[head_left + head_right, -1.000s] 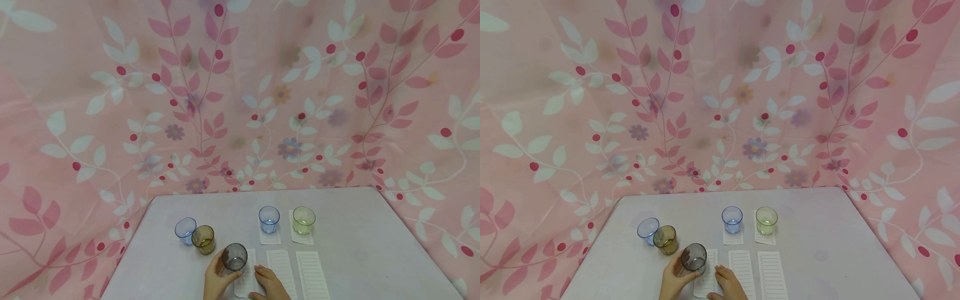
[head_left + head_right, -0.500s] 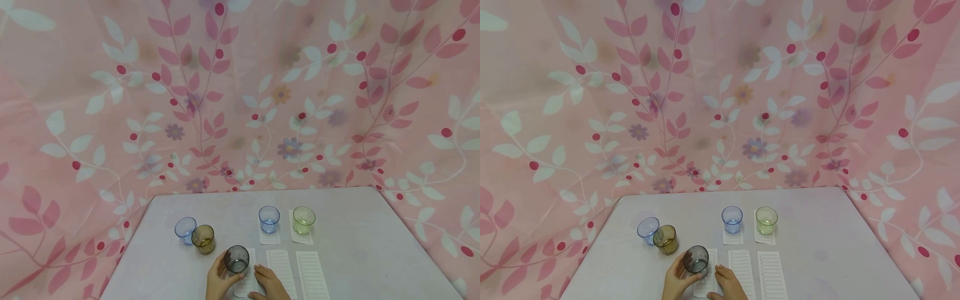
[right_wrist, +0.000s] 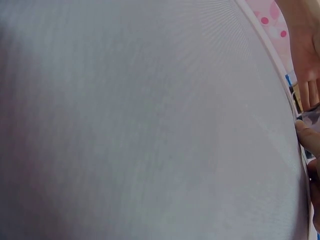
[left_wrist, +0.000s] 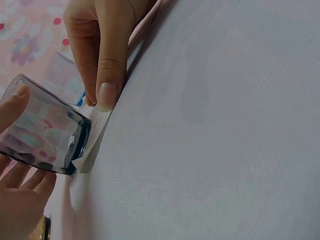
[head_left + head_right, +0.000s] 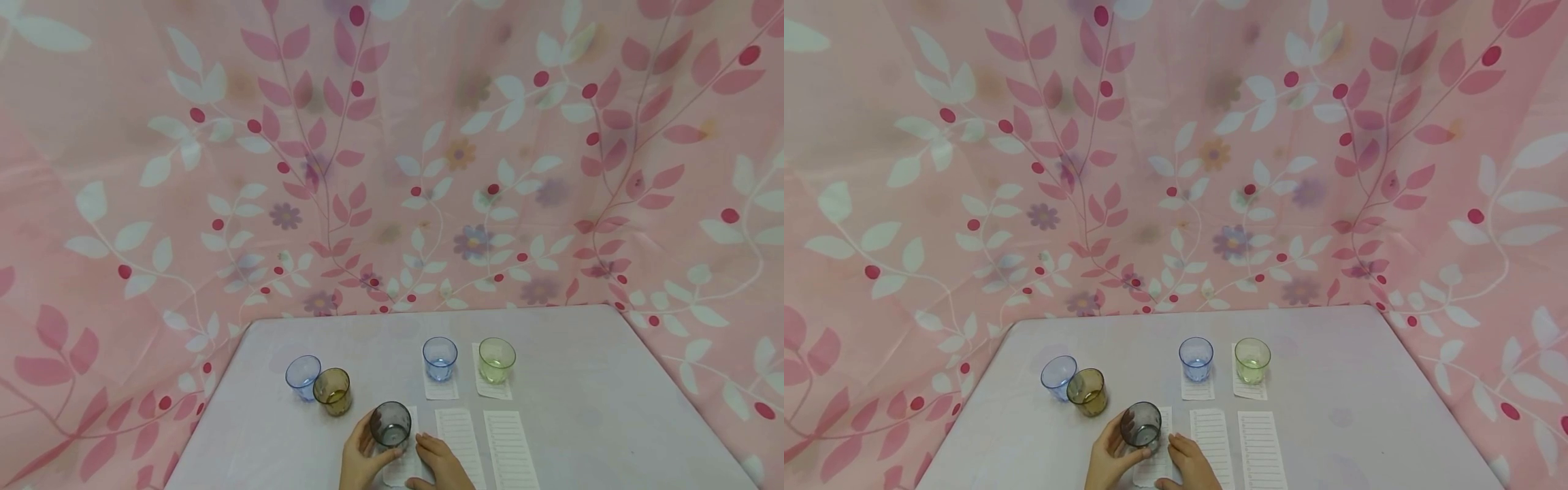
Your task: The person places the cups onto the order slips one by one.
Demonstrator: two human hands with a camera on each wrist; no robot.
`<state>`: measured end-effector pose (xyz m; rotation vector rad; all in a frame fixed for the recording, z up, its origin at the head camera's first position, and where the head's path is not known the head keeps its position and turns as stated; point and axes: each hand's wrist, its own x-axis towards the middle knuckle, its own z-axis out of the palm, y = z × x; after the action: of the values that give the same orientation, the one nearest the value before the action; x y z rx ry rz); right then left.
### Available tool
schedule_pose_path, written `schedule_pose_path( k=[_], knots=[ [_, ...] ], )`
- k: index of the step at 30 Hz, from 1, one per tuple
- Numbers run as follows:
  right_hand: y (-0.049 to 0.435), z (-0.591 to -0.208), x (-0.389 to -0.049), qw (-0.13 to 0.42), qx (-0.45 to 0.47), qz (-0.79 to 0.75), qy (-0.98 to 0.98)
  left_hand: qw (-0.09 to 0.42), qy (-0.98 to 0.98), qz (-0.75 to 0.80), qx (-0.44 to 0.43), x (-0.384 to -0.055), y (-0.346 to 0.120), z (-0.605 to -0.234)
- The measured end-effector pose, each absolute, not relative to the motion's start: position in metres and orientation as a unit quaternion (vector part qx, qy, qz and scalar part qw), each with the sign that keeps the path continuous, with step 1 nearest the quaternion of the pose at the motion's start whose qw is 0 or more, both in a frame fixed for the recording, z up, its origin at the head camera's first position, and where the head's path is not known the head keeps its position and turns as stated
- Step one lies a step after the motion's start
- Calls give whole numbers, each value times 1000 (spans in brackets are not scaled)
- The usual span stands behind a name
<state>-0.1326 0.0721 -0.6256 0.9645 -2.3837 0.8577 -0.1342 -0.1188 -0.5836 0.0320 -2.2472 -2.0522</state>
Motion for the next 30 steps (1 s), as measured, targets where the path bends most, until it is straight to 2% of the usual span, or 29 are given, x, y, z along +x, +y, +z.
schedule_pose_path(
  k=[17, 23, 30],
  knots=[
    [72, -623, -132, 202, 355, 305, -860, 67, -734, -675, 17, -140, -109, -583],
    [73, -623, -133, 194, 358, 297, -864, 92, -735, -672, -1, -140, -105, -581],
    [73, -624, -135, 206, 368, 281, -862, 100, -732, -674, -15, -139, -102, -579]
  ],
)
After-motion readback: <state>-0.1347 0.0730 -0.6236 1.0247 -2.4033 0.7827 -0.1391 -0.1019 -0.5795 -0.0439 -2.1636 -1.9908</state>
